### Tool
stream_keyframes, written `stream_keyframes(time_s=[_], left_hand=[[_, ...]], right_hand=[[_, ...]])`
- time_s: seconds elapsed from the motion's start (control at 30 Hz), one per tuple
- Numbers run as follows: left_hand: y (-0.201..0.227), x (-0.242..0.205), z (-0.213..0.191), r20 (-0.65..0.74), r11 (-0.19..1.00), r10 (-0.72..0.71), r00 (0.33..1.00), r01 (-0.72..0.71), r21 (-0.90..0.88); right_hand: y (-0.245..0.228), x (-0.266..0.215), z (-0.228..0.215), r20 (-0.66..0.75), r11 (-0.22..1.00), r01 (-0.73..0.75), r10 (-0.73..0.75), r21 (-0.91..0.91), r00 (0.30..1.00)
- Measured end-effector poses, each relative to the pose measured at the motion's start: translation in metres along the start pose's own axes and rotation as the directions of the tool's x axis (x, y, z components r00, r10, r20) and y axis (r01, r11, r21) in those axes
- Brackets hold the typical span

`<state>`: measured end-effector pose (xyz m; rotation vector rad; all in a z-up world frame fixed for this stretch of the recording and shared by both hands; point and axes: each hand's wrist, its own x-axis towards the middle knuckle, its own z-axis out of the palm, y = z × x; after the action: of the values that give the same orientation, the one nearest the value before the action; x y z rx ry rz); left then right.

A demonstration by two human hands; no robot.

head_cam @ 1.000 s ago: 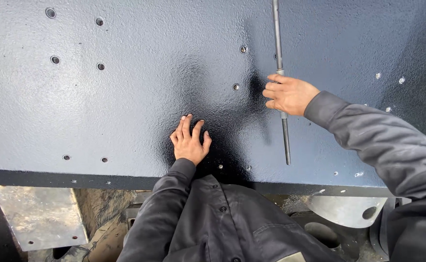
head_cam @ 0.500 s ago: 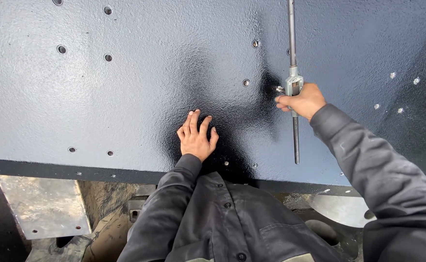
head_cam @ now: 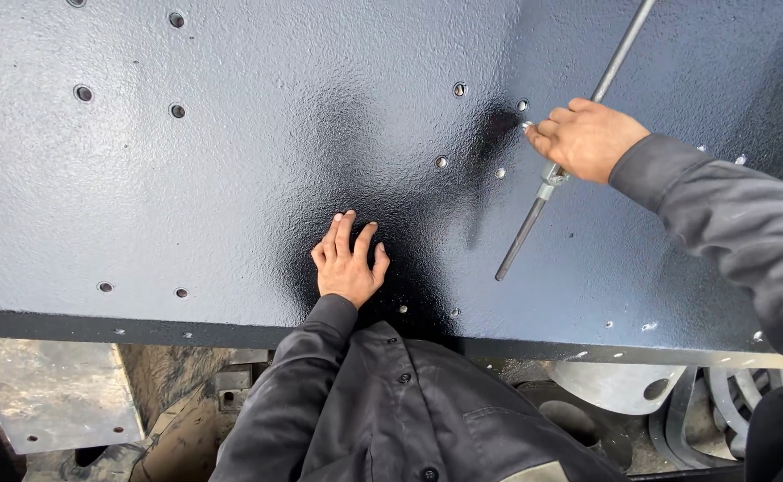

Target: The person uses a long metal rod fitted with a turnbuckle-style tool to align holes in a large painted steel plate, inserting the rod through holes and repositioning it between different hole pairs while steadying the plate with the other hand.

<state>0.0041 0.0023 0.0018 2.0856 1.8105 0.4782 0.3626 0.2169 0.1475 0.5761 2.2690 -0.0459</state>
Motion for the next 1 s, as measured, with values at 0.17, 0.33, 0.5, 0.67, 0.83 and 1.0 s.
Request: stream_keyframes(time_s=[0.17, 0.33, 0.5, 0.67, 0.83, 1.0], left_hand=[[0.002, 0.004, -0.004, -0.009, 1.000, 0.007, 1.000, -0.007, -0.014], [0.002, 0.007, -0.008, -0.022, 0.999, 0.021, 1.000, -0.022, -0.025], [0.001, 0.007, -0.009, -0.008, 0.999, 0.015, 1.000, -0.015, -0.029], [0.001, 0.008, -0.011, 0.006, 0.999, 0.014, 1.000, -0.014, -0.042], [0.002, 0.010, -0.010, -0.018, 0.999, 0.025, 1.000, -0.026, -0.031], [0.000, 0.008, -0.010, -0.032, 0.999, 0.028, 0.999, -0.029, -0.034]], right_hand=[[0.032, 0.003, -0.005, 0.012, 0.975, -0.106, 0.106, 0.193, 0.994], [0.046, 0.017, -0.009, 0.048, 0.949, -0.149, 0.141, 0.277, 0.989], [0.045, 0.030, 0.006, 0.081, 0.957, -0.094, 0.074, 0.274, 0.994], [0.043, 0.040, -0.017, 0.179, 0.972, -0.085, 0.045, 0.219, 0.983], [0.046, 0.044, -0.018, 0.300, 0.939, -0.173, 0.080, 0.297, 0.950], [0.021, 0.044, 0.000, 0.310, 0.241, -0.480, 0.510, 0.844, 0.802]])
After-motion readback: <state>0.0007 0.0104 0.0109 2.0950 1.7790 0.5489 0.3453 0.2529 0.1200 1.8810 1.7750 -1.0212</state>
